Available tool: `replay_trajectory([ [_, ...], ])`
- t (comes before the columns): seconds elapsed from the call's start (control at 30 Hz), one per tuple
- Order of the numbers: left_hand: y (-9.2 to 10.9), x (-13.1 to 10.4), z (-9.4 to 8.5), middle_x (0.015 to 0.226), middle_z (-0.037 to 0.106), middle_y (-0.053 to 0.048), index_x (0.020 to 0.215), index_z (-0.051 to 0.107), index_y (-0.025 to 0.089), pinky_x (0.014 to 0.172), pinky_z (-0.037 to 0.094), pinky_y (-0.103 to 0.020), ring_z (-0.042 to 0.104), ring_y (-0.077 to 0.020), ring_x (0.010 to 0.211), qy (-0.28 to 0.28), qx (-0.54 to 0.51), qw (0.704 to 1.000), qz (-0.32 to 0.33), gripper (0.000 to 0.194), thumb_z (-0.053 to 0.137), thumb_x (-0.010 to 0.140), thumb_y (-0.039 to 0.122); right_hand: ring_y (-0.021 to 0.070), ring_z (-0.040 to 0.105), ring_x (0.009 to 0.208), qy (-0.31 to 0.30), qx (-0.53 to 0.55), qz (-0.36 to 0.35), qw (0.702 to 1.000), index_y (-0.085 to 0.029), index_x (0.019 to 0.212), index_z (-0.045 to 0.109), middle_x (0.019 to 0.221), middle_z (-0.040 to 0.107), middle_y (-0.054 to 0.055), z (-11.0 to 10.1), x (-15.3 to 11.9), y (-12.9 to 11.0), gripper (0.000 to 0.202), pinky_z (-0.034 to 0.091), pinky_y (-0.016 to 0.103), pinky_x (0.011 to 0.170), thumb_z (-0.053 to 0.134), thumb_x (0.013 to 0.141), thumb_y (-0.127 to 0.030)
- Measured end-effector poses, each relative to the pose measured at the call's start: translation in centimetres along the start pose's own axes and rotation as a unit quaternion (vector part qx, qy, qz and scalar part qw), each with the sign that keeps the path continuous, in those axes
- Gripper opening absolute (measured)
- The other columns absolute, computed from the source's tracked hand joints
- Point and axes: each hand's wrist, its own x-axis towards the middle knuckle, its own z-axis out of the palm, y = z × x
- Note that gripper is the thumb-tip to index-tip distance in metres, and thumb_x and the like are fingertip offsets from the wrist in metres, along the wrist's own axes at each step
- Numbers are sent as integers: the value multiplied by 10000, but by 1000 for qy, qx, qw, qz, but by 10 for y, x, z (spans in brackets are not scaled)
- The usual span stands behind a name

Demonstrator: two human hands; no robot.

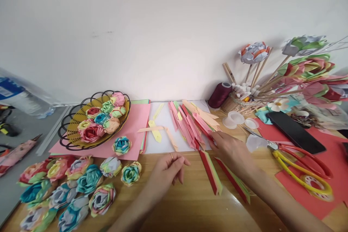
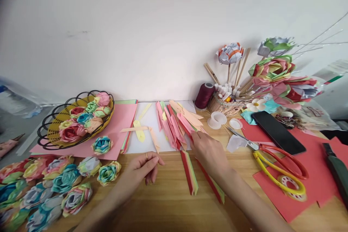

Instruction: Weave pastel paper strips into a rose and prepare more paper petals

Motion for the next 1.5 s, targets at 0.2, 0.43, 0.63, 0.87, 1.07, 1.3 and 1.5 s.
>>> replay_trajectory([
  [0.2, 1, 0, 1, 418, 461, 51, 701, 570, 142, 430, 274, -204, 366, -68, 399, 2, -22, 1000, -6, 429, 576, 617, 563, 201, 624, 645, 79, 76, 115, 987, -179, 859, 660, 745, 688, 56, -28, 6, 23, 198, 392, 277, 550, 475, 801, -219],
  [0.43, 1, -3, 2, 636, 613, -15, 870, 654, 122, 487, 355, -209, 437, -66, 474, 35, -81, 996, 20, 445, 651, 629, 496, 126, 548, 518, 36, 526, 201, 826, -162, 870, 642, 593, 599, 2, -46, -7, -13, 255, 433, 240, 491, 540, 738, -354],
  [0.63, -3, -2, 4, 711, 635, -28, 1045, 643, 141, 594, 412, -225, 492, -82, 568, 53, -217, 974, 28, 455, 695, 658, 375, 92, 547, 530, -141, 696, 141, 690, -175, 753, 556, 610, 567, -34, -26, -18, -68, 93, 444, 215, 531, 555, 743, -268],
  [0.87, 0, -1, 2, 711, 643, -29, 888, 695, 136, 572, 408, -195, 485, -64, 559, 49, -289, 956, 24, 268, 711, 654, 265, 98, 530, 581, -148, 674, 77, 719, -186, 763, 509, 632, 546, -40, -22, -15, -73, 36, 418, 215, 565, 483, 775, -165],
  [1.07, 5, -1, 0, 735, 670, -44, 848, 699, 129, 583, 423, -207, 537, -97, 606, 95, -301, 948, 46, 221, 686, 656, 238, 100, 511, 553, -121, 590, 33, 797, -197, 778, 483, 597, 536, -48, -26, -3, -74, 66, 388, 205, 533, 439, 769, -148],
  [1.3, 7, 0, -2, 751, 685, -69, 871, 688, 105, 592, 448, -244, 600, -154, 657, 146, -319, 935, 50, 281, 677, 639, 263, 112, 503, 518, -110, 520, 16, 847, -207, 936, 448, 557, 539, -62, -25, 5, -76, 162, 400, 207, 510, 403, 786, -163],
  [1.5, 3, 5, -6, 795, 688, -82, 865, 686, 102, 607, 453, -249, 603, -165, 716, 181, -309, 931, 75, 302, 688, 657, 321, 142, 604, 715, -36, 404, -123, 906, -204, 1059, 535, 836, 648, 33, -16, 6, -81, 271, 468, 256, 647, 391, 841, -131],
])
